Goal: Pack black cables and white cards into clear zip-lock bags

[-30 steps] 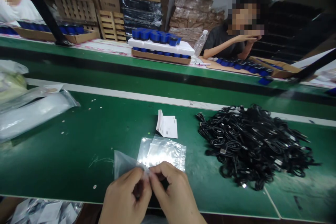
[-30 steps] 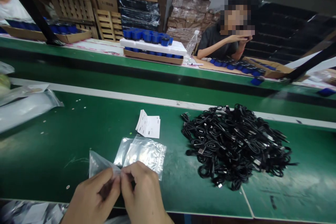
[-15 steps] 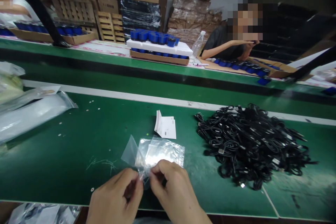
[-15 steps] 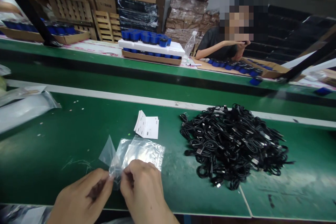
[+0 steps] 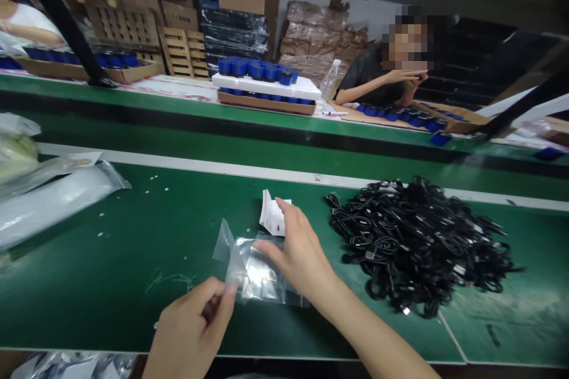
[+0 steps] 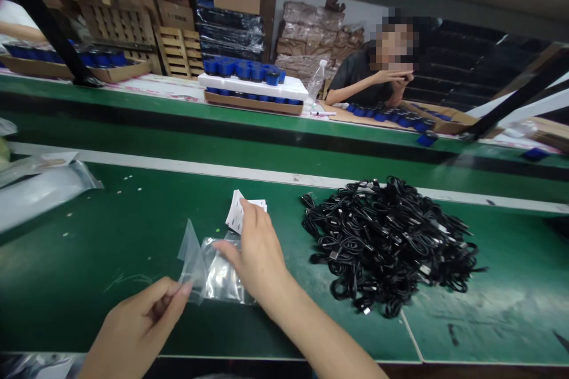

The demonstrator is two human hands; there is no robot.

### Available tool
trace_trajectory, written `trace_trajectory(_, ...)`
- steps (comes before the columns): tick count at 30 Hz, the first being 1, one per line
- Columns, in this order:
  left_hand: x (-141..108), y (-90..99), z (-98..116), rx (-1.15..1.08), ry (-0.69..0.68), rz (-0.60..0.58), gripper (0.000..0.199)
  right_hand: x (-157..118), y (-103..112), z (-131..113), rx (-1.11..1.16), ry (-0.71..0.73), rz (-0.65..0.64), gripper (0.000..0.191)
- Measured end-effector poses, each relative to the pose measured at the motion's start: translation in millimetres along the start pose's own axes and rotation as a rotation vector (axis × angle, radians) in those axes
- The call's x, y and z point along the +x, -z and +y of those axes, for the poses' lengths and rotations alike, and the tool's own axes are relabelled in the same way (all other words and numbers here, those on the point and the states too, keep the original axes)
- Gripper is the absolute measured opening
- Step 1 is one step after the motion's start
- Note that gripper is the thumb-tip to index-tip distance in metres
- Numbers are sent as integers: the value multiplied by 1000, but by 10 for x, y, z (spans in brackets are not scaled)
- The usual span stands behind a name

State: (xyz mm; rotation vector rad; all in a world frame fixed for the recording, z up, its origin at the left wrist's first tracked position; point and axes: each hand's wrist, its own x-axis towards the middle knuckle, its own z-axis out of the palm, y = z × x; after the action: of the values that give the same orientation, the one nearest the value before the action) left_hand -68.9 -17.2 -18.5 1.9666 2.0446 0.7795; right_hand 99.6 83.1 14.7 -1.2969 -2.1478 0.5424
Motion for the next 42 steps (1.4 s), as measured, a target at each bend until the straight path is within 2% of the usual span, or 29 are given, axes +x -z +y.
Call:
trace_trajectory(2, 4, -35, 8, 0, 9, -7, 41, 114, -75, 43, -21, -43, -25, 67)
trace_trajectory(6, -1, -42, 39, -17, 62, -74, 41, 180, -144, 86, 6, -95, -56, 49)
trace_trajectory(10, 25, -8, 91, -148, 222, -115, 44, 144, -17, 131, 26, -116, -50, 22)
trace_trajectory(11, 40, -1, 100, -217, 270, -133, 45, 117, 35, 142, 27, -129, -32, 21)
trace_trajectory(14, 99, 13, 117, -445, 412, -140, 44, -62, 186, 141, 53, -170, 80, 23)
trace_trajectory(16, 140, 18, 127, -582, 500, -110, 42, -260, 234, 99, 150, -154, 159, 21)
trace_trajectory(18, 174, 21, 145, -701, 573, -57, 38, -477, 210, 35, 270, -106, 119, 20)
trace_trajectory(21, 196, 22, 177, -831, 620, 1, 33, -719, 58, -57, 371, -44, -37, 19)
trace_trajectory(24, 183, 11, 178, -794, 605, 38, 34, -784, -116, -112, 336, -75, -35, 19)
trace_trajectory(28, 137, -35, 124, -448, 456, 201, 30, -741, -255, -174, 297, -78, 28, 18)
trace_trajectory(31, 120, -66, 109, -333, 394, 275, 25, -761, -377, -246, 404, -141, 93, 7)
trace_trajectory(33, 122, -72, 132, -332, 393, 288, 23, -805, -490, -280, 570, -269, 133, 28)
trace_trajectory(34, 126, -70, 150, -332, 393, 294, 23, -829, -544, -285, 692, -334, 110, 38)
trace_trajectory(35, 130, -67, 169, -333, 392, 299, 25, -849, -589, -280, 818, -385, 47, 40)
trace_trajectory(37, 136, -54, 196, -344, 388, 297, 29, -873, -620, -246, 950, -435, -120, 22)
trace_trajectory(38, 137, -45, 202, -349, 386, 292, 30, -875, -601, -222, 916, -423, -169, 8)
trace_trajectory(39, 136, -37, 201, -348, 383, 284, 32, -873, -559, -198, 825, -384, -171, 8)
trace_trajectory(40, 133, -29, 196, -338, 377, 276, 32, -869, -501, -179, 709, -321, -125, 16)
trace_trajectory(42, 121, -18, 180, -282, 350, 265, 33, -862, -369, -166, 521, -144, 57, 18)
